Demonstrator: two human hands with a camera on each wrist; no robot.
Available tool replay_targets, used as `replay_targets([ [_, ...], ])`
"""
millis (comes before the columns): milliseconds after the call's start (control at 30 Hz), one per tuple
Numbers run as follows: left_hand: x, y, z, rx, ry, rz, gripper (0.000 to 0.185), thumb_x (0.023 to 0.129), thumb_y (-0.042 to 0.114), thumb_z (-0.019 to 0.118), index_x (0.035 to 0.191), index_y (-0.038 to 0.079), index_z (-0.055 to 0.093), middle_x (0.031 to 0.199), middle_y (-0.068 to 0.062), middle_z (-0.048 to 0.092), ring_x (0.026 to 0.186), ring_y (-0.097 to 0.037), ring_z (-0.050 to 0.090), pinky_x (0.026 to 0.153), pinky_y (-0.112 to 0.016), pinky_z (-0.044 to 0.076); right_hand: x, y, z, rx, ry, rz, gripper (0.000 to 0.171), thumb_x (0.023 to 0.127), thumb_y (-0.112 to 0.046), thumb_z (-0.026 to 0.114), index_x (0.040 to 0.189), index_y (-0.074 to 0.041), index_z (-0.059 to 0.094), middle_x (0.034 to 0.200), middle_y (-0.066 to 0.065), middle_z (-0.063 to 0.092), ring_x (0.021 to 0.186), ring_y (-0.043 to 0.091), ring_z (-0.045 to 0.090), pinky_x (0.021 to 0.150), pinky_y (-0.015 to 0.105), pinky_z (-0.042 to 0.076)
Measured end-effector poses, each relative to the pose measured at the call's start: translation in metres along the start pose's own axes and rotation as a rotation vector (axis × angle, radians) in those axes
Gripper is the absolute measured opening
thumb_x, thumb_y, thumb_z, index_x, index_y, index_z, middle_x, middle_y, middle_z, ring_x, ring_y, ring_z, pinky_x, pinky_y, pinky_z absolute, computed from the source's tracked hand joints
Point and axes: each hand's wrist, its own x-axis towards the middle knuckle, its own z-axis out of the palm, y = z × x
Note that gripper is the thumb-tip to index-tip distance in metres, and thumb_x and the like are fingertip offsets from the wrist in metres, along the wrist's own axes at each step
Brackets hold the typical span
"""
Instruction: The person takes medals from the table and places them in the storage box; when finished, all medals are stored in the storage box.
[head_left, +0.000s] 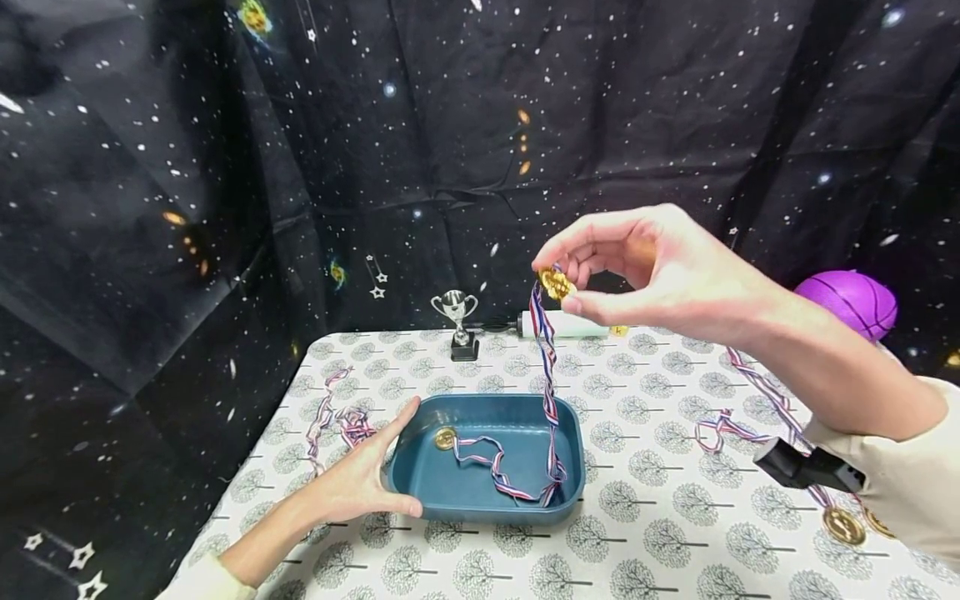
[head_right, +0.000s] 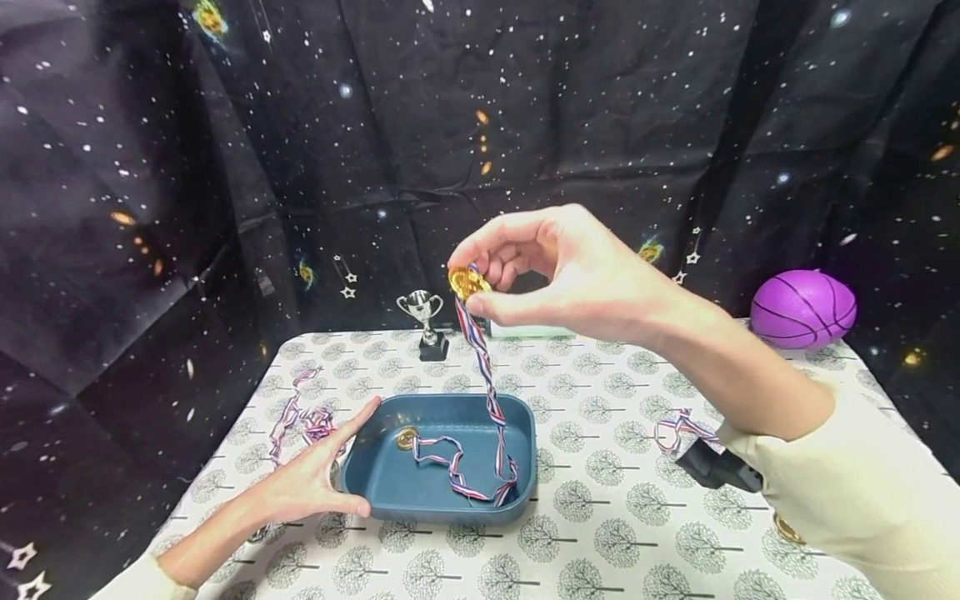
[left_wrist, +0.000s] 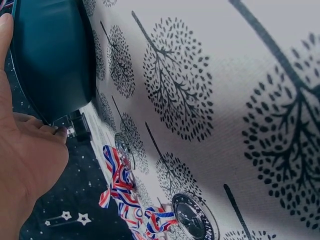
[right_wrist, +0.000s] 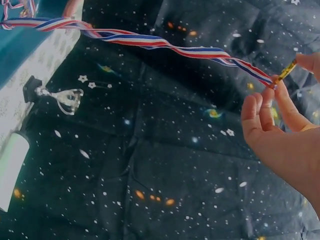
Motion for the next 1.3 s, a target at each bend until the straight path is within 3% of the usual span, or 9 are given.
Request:
replay_targets([
  [167, 0.000, 0.000, 0.000, 0.009, 0.000, 0.002, 0.141, 0.070, 0.047, 0.099, 0.172, 0.014, 0.008, 0.176, -0.014, 0.014, 0.159, -0.038, 0.020, 0.123, -0.062, 0.022, -0.003, 0.011, 0.009, -0.063, -0.061, 0.038, 0.032, 0.088, -0.003, 0.083, 0.119, -0.010, 0.078, 0.103, 0.006, 0.073, 0.096, 0.026, 0.063, 0.090, 0.029, 0.054],
  [333, 0.000, 0.001, 0.000, 0.013, 0.000, -0.004, 0.141, 0.071, 0.049, 0.099, 0.172, 0.013, 0.008, 0.176, -0.015, 0.014, 0.159, -0.039, 0.020, 0.123, -0.063, 0.022, -0.004, 0.026, 0.024, -0.078, -0.119, 0.076, 0.033, 0.086, -0.007, 0.084, 0.118, -0.015, 0.079, 0.107, -0.002, 0.076, 0.096, 0.023, 0.065, 0.089, 0.035, 0.056],
  [567, 0.000, 0.002, 0.000, 0.008, -0.005, -0.009, 0.140, 0.071, 0.049, 0.099, 0.172, 0.011, 0.009, 0.177, -0.014, 0.012, 0.159, -0.038, 0.019, 0.124, -0.063, 0.021, -0.007, 0.051, 0.053, -0.088, -0.175, 0.142, 0.030, 0.087, -0.021, 0.082, 0.117, -0.019, 0.080, 0.106, -0.005, 0.076, 0.096, 0.023, 0.065, 0.087, 0.048, 0.056],
  [833, 0.001, 0.001, 0.000, -0.009, -0.006, -0.007, 0.140, 0.071, 0.047, 0.099, 0.172, 0.011, 0.009, 0.176, -0.017, 0.013, 0.159, -0.038, 0.019, 0.124, -0.063, 0.021, -0.004, 0.071, 0.083, -0.029, -0.229, 0.192, 0.028, 0.087, -0.025, 0.082, 0.114, -0.018, 0.079, 0.104, -0.005, 0.073, 0.096, 0.026, 0.063, 0.087, 0.048, 0.055],
  [1000, 0.001, 0.000, 0.000, -0.014, -0.005, -0.004, 0.139, 0.072, 0.047, 0.099, 0.172, 0.011, 0.009, 0.177, -0.015, 0.014, 0.159, -0.037, 0.020, 0.124, -0.063, 0.022, -0.001, 0.082, 0.097, -0.018, -0.220, 0.232, 0.027, 0.087, -0.024, 0.083, 0.114, -0.018, 0.080, 0.100, -0.003, 0.072, 0.092, 0.025, 0.064, 0.084, 0.044, 0.056],
  [1300, 0.001, 0.000, -0.001, -0.003, -0.010, -0.002, 0.138, 0.072, 0.046, 0.099, 0.171, 0.008, 0.010, 0.176, -0.014, 0.014, 0.159, -0.038, 0.022, 0.123, -0.063, 0.023, 0.008, 0.115, 0.129, 0.027, -0.202, 0.291, 0.021, 0.088, -0.018, 0.084, 0.109, -0.013, 0.081, 0.091, -0.001, 0.069, 0.080, 0.019, 0.062, 0.071, 0.026, 0.053],
])
